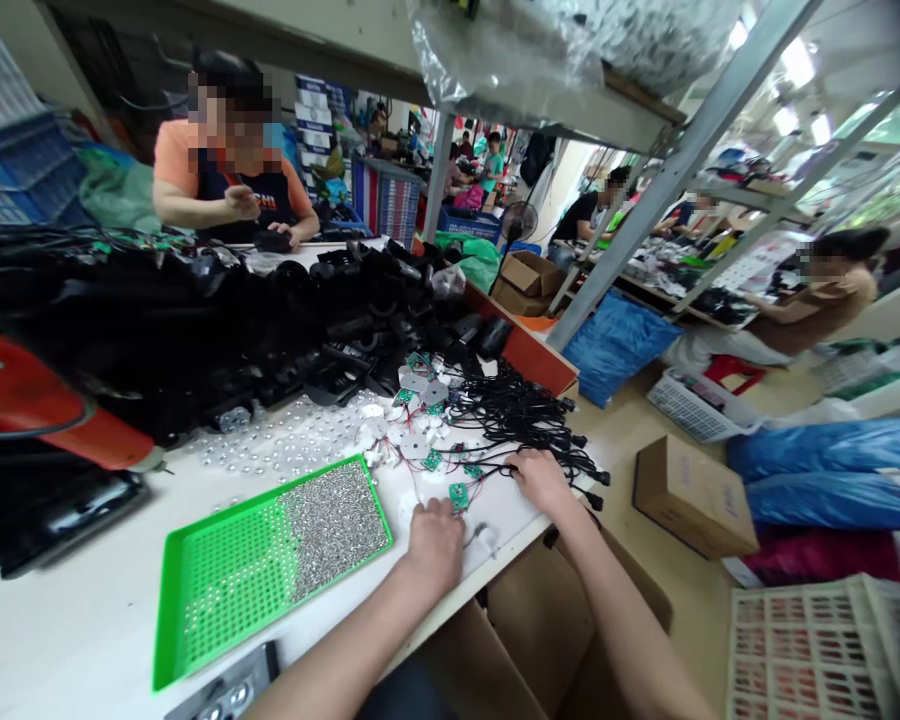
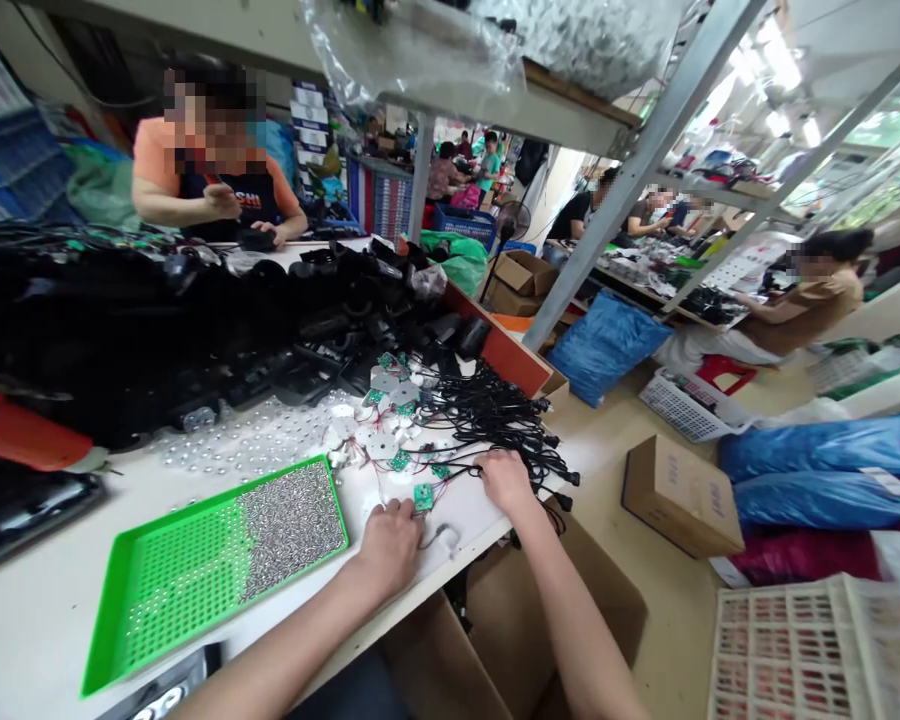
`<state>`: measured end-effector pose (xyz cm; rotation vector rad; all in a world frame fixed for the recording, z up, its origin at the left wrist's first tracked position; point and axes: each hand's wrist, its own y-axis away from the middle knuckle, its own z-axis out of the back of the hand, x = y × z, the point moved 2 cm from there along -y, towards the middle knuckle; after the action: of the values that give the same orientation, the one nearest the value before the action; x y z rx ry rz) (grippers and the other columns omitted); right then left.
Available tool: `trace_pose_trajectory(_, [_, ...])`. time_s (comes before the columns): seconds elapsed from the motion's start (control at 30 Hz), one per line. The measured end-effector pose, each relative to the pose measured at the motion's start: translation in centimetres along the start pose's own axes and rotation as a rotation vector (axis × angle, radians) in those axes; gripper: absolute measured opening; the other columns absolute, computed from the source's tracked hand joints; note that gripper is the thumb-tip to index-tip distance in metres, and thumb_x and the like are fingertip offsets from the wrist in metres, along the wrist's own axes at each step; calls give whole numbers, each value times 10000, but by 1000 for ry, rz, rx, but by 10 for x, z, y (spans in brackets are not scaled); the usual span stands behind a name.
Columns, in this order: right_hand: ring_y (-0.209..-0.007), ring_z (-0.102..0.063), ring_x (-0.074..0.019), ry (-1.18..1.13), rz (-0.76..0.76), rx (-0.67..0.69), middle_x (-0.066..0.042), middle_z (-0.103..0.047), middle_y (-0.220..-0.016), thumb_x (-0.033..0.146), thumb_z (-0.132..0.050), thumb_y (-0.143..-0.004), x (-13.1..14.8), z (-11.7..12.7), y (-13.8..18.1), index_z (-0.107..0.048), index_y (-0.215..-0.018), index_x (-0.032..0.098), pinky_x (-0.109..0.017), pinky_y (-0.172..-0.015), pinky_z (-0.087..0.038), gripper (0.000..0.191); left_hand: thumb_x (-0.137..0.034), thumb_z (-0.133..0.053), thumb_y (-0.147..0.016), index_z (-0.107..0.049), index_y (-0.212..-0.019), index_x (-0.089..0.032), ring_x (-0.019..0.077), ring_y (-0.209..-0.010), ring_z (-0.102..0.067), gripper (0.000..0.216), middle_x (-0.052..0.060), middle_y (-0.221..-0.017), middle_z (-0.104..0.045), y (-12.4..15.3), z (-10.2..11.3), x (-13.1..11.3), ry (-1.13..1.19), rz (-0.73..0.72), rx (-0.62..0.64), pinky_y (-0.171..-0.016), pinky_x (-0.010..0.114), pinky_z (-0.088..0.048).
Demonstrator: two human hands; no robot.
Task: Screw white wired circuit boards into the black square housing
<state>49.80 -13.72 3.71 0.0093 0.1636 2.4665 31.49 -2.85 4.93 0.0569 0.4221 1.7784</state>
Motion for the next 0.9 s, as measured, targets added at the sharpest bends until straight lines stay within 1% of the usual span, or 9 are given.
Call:
trace_pose_trajectory(0.13, [-1036,-620,-226,-18,14,-27,-92,-711,-1065,132,-494,-872,-2,5,8,-689,-1122,236,-343,-915,-384,334,-187,-537,-783,-697,-974,-120,309,-1044,-559,258,181,-1113,-622,15,4,3,17,-9,-2,-848,417,-440])
trace_pose_trajectory(0.2, [-1068,-602,-241,-29,18,-52,-101,-691,-1132,145,-479,-887,-2,11,13,-666,-1166,228,-362,-935,-381,346,-223,-532,-805,-673,-1028,-128,305,-1072,-546,280,169,-1154,-600,25,2,3,33,-20,-13,-852,410,-448])
trace_pose_trajectory(0.3, [-1098,-588,-249,-58,33,-81,-111,-672,-1187,163,-468,-899,4,18,25,-652,-1186,205,-372,-954,-393,344,-179,-507,-834,-619,-1129,-157,295,-1103,-530,317,146,-1216,-570,38,-7,6,38,-15,-30,-861,405,-452])
trace_pose_trajectory(0.37, [-1047,-619,-231,-90,59,-76,-95,-701,-1135,182,-464,-907,14,18,36,-679,-1134,206,-349,-921,-428,314,-130,-474,-863,-605,-1150,-181,288,-1098,-535,320,130,-1218,-574,44,-16,8,23,-4,-53,-864,409,-453])
trace_pose_trajectory(0.43, [-983,-651,-214,-123,93,-61,-73,-729,-1068,191,-476,-906,28,13,47,-702,-1079,210,-327,-881,-458,285,-104,-450,-887,-617,-1119,-186,283,-1074,-546,297,120,-1183,-595,48,-26,10,5,3,-66,-850,408,-460])
trace_pose_trajectory(0.57, [-958,-668,-208,-166,126,-64,-63,-739,-1043,197,-471,-913,54,3,61,-694,-1099,210,-335,-883,-469,291,-56,-435,-892,-636,-1045,-163,269,-1010,-569,275,110,-1102,-626,52,-37,12,-18,4,-63,-802,393,-472])
trace_pose_trajectory(0.67, [-955,-673,-201,-189,40,-75,-63,-737,-1049,219,-446,-928,59,2,64,-694,-1100,225,-321,-878,-471,302,-42,-444,-886,-636,-1039,-168,269,-999,-575,276,98,-1093,-631,55,-39,15,-27,9,-85,-802,398,-473])
trace_pose_trajectory(0.8, [-908,-686,-200,-158,-102,-93,-70,-740,-1024,223,-425,-932,47,8,62,-705,-1061,226,-296,-805,-484,308,-24,-439,-875,-643,-1030,-174,277,-998,-583,298,97,-1117,-632,57,-39,17,-36,11,-141,-815,417,-477])
trace_pose_trajectory(0.9, [-880,-690,-210,-136,-148,-89,-78,-743,-994,208,-441,-919,40,10,62,-709,-1037,223,-298,-764,-484,294,-12,-431,-860,-648,-1017,-172,280,-993,-587,313,103,-1108,-636,57,-37,18,-29,5,-153,-818,422,-477])
